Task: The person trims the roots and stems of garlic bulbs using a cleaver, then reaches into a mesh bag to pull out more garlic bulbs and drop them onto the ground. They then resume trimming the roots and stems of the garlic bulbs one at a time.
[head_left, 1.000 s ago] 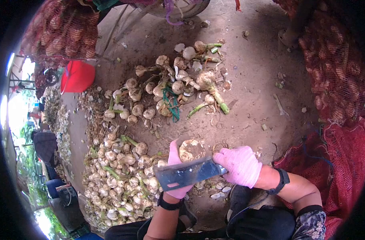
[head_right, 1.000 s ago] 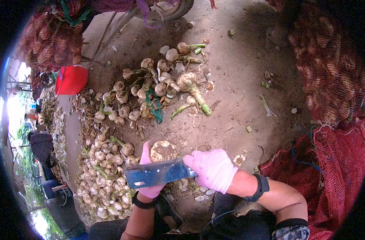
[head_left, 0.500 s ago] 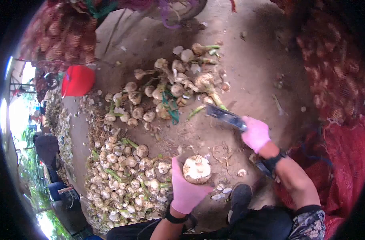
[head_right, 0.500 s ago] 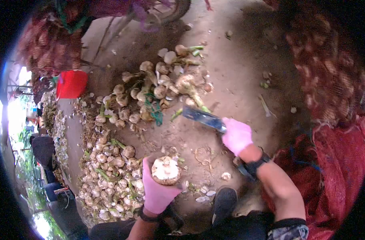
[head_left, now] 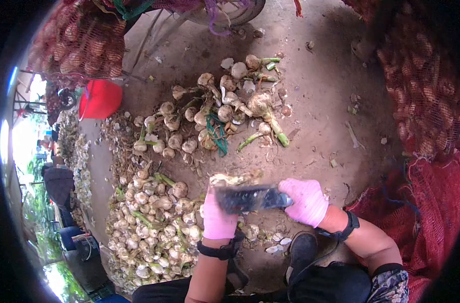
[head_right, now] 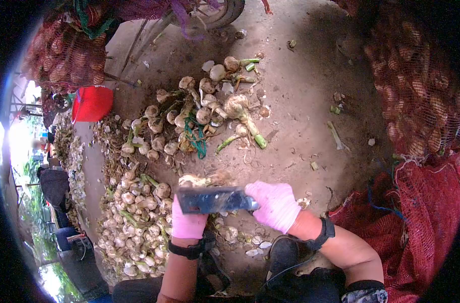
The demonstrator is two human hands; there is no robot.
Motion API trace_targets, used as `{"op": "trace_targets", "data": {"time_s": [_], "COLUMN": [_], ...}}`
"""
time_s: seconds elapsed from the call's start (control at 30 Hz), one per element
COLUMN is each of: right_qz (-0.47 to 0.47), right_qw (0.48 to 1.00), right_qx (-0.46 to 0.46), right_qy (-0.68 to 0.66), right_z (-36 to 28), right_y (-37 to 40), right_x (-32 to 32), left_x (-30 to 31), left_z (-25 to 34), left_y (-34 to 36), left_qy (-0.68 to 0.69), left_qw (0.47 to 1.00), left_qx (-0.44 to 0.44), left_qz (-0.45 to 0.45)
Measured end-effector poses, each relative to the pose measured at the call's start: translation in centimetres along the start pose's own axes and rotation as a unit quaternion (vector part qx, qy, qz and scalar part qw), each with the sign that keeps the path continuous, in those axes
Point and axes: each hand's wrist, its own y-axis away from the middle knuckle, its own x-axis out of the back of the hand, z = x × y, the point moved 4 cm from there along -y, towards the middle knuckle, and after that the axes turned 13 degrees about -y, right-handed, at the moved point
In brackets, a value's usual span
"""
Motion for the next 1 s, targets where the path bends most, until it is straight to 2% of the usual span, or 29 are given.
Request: {"op": "trace_targets", "data": {"time_s": [0.03,0.17,0.23,0.37,0.43,0.47,0.5,0.57,0.63,0.67,0.7,0.73,0.8,0.83,0.87,0.9,0.97,1.0], "right_qz": [-0.016,-0.005,-0.004,-0.008,-0.027,0.020,0.006,-0.004,-0.008,-0.007,-0.006,0.009,0.022,0.019,0.001,-0.016,-0.015,-0.015], "right_qw": [1.000,1.000,1.000,0.999,0.985,0.976,0.969,0.977,0.981,0.983,0.983,0.983,0.982,0.982,0.981,0.979,0.981,0.983], "right_qx": [0.008,0.007,0.020,0.033,-0.157,-0.216,-0.242,-0.208,-0.190,-0.182,-0.184,-0.185,-0.188,-0.186,-0.192,-0.200,-0.192,-0.185], "right_qy": [-0.014,0.006,0.007,-0.003,0.068,0.029,0.054,0.042,0.036,0.031,0.029,0.015,-0.009,-0.008,-0.018,-0.029,-0.011,0.009], "right_z": [-0.5,-0.6,-0.8,0.0,4.0,5.9,6.7,5.2,4.7,4.5,4.9,5.4,5.4,5.2,4.9,4.8,4.9,4.9], "right_y": [-0.1,-0.3,-0.5,-1.1,-2.1,-2.2,-1.6,-1.1,-1.4,-1.2,-1.0,-1.0,-1.3,-1.5,-1.5,-1.5,-1.0,-0.7], "right_x": [-0.3,-0.8,-0.8,-0.5,-0.4,0.4,0.7,0.8,0.9,0.7,0.6,0.6,0.3,0.2,0.0,-0.2,-0.3,0.0], "left_x": [-0.8,0.3,0.6,-0.2,-1.0,-0.4,1.0,4.5,11.9,15.0,17.2,18.4,21.5,20.9,20.9,20.7,17.9,18.4], "left_z": [0.3,-2.2,-3.4,-2.6,-1.4,-0.7,0.2,0.9,3.0,4.5,5.8,5.9,5.1,4.8,3.5,2.7,3.0,2.0], "left_y": [0.3,0.1,-0.1,0.5,1.5,1.3,0.8,0.7,-1.1,-0.6,-0.1,-0.6,-1.5,-3.4,-4.9,-6.9,-8.4,-9.2], "left_qy": [0.065,0.119,0.209,0.249,0.204,0.203,0.225,0.275,0.440,0.357,0.266,0.266,0.076,-0.098,-0.343,-0.536,-0.742,-0.739], "left_qw": [0.995,0.987,0.969,0.959,0.964,0.966,0.967,0.960,0.896,0.914,0.910,0.910,0.901,0.916,0.836,0.751,0.626,0.632], "left_qx": [0.077,0.109,0.132,0.137,0.118,0.106,0.083,0.046,-0.047,-0.130,-0.210,-0.210,-0.211,-0.222,-0.172,-0.199,0.005,0.004], "left_qz": [-0.004,0.016,0.024,-0.004,-0.123,-0.117,-0.084,-0.011,0.037,0.142,0.240,0.240,0.372,0.319,0.392,0.331,0.239,0.233]}}
